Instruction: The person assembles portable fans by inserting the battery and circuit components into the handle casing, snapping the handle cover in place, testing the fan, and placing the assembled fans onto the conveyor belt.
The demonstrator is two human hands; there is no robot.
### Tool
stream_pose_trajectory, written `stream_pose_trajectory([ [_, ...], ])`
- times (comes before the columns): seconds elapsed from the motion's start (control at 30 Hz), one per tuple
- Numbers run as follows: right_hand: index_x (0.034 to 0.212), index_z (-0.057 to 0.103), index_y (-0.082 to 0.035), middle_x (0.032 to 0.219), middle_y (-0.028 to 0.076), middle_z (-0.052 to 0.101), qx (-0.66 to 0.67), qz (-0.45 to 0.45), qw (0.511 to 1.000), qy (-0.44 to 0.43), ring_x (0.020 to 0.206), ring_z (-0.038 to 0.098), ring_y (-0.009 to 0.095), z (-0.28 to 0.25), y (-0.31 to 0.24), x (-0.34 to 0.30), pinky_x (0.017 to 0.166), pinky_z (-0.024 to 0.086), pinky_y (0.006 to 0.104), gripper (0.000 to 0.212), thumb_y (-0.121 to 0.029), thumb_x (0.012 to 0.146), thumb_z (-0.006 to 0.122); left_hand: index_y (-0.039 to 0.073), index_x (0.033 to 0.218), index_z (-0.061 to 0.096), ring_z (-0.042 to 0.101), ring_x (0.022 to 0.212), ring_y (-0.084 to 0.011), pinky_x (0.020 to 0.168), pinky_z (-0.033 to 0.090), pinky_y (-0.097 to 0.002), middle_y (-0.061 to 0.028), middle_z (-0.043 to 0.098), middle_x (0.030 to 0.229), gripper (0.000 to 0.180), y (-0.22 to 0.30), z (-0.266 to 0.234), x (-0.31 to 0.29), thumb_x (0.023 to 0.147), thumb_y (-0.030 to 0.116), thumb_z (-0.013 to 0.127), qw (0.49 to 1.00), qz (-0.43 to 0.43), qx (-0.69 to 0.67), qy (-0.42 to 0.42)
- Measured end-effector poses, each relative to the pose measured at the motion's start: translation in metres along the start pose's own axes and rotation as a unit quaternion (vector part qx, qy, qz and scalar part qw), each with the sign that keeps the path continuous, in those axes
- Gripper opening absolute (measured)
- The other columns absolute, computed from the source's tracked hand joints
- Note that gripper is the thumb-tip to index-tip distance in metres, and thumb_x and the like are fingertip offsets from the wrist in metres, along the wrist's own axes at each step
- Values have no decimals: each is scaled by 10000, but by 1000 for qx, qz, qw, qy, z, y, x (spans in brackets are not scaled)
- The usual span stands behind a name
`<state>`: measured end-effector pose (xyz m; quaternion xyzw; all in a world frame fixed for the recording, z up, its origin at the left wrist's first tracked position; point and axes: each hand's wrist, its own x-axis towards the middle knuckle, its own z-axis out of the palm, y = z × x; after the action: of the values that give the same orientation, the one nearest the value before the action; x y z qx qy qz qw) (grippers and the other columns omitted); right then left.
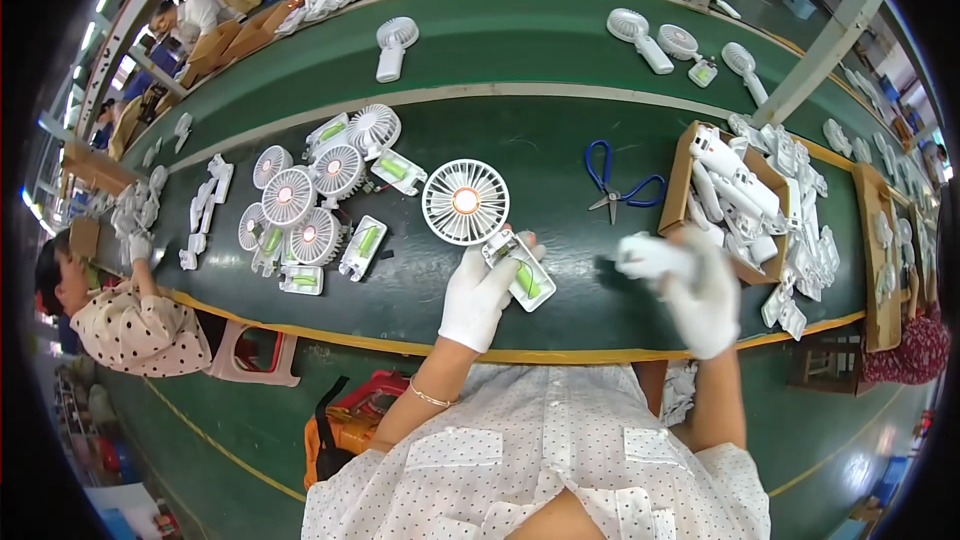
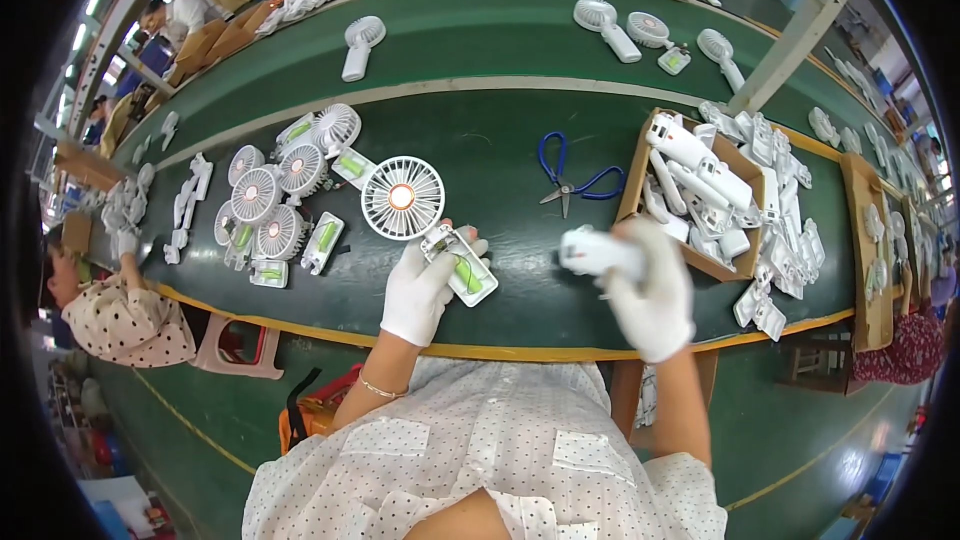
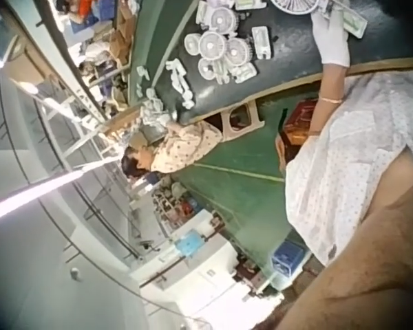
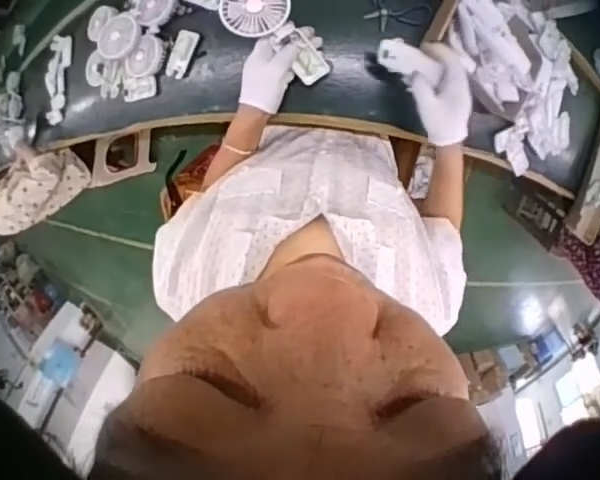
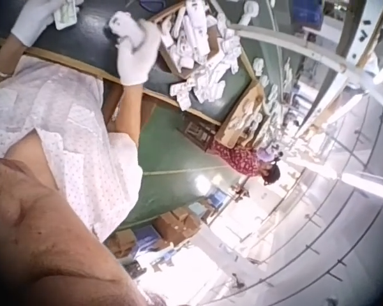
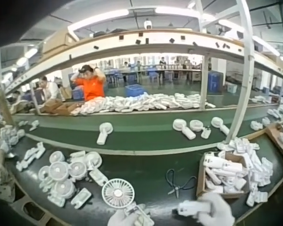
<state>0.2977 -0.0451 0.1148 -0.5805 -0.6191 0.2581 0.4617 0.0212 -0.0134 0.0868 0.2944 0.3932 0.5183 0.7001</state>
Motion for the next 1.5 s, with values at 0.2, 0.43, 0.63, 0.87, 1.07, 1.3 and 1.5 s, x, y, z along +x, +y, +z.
stream_pose_trajectory([
  [0.2, 1138, 627, -47, 1157, 157, 599, -206, -143, 963, -101, 1076, 570, 373, 45, 14, -11, 953, 463, 416, 467, 15, 693, 755, -22, 1377, 345, 590, 1198, -330, 984, 522, -429, -229, 531, 1319, 433, -1, -1, 0, 973, 19, 495, 997, 54, 59, -4],
  [0.43, 1210, 623, -17, 1164, 171, 612, -105, -69, 989, -78, 1081, 592, 353, 60, -20, -6, 948, 473, 405, 523, -29, 705, 757, -54, 1380, 369, 604, 1181, -278, 982, 503, -367, -208, 571, 1301, 442, -6, 3, -3, 963, 18, 496, 989, 95, 112, 33],
  [0.63, 1201, 649, -68, 1146, 167, 605, -44, -110, 993, -9, 1020, 615, 347, 113, -33, -16, 880, 506, 393, 469, -69, 745, 757, -2, 1340, 512, 613, 1132, -188, 1009, 446, -310, -100, 646, 1238, 424, -3, 16, -4, 924, 77, 526, 948, 119, 295, 18],
  [0.87, 1210, 634, -71, 1144, 162, 591, -49, -81, 995, -18, 1012, 602, 348, 122, -27, -22, 846, 507, 405, 477, -68, 750, 759, -13, 1407, 443, 543, 1251, -202, 1047, 430, -336, -124, 555, 1359, 493, -14, -4, 0, 925, 57, 519, 967, 79, 240, -46],
  [1.07, 1229, 593, -61, 1123, 183, 568, -152, -194, 969, 22, 956, 588, 362, 133, -29, -23, 789, 501, 436, 484, -48, 764, 724, 24, 1412, 428, 588, 1155, -222, 1049, 444, -358, -123, 515, 1371, 491, -10, 7, 1, 931, 14, 520, 992, 79, 64, -71],
  [1.3, 1060, 658, -24, 1174, 202, 597, -51, -204, 975, -75, 1044, 597, 390, 119, -33, -33, 850, 498, 427, 299, -9, 761, 672, -1, 1187, 541, 589, 1127, -293, 996, 485, -470, -126, 583, 1155, 317, -9, -20, 7, 877, -43, 591, 993, 48, -40, -98],
  [1.5, 1100, 652, 68, 1097, 144, 687, 366, 211, 900, 110, 955, 664, 195, 93, -2, -25, 778, 522, 299, 238, -105, 973, 549, -32, 1314, 474, 625, 1130, -299, 978, 533, -442, -137, 594, 1215, 548, -8, -26, 1, 900, 215, 733, 991, 74, -60, -96],
])
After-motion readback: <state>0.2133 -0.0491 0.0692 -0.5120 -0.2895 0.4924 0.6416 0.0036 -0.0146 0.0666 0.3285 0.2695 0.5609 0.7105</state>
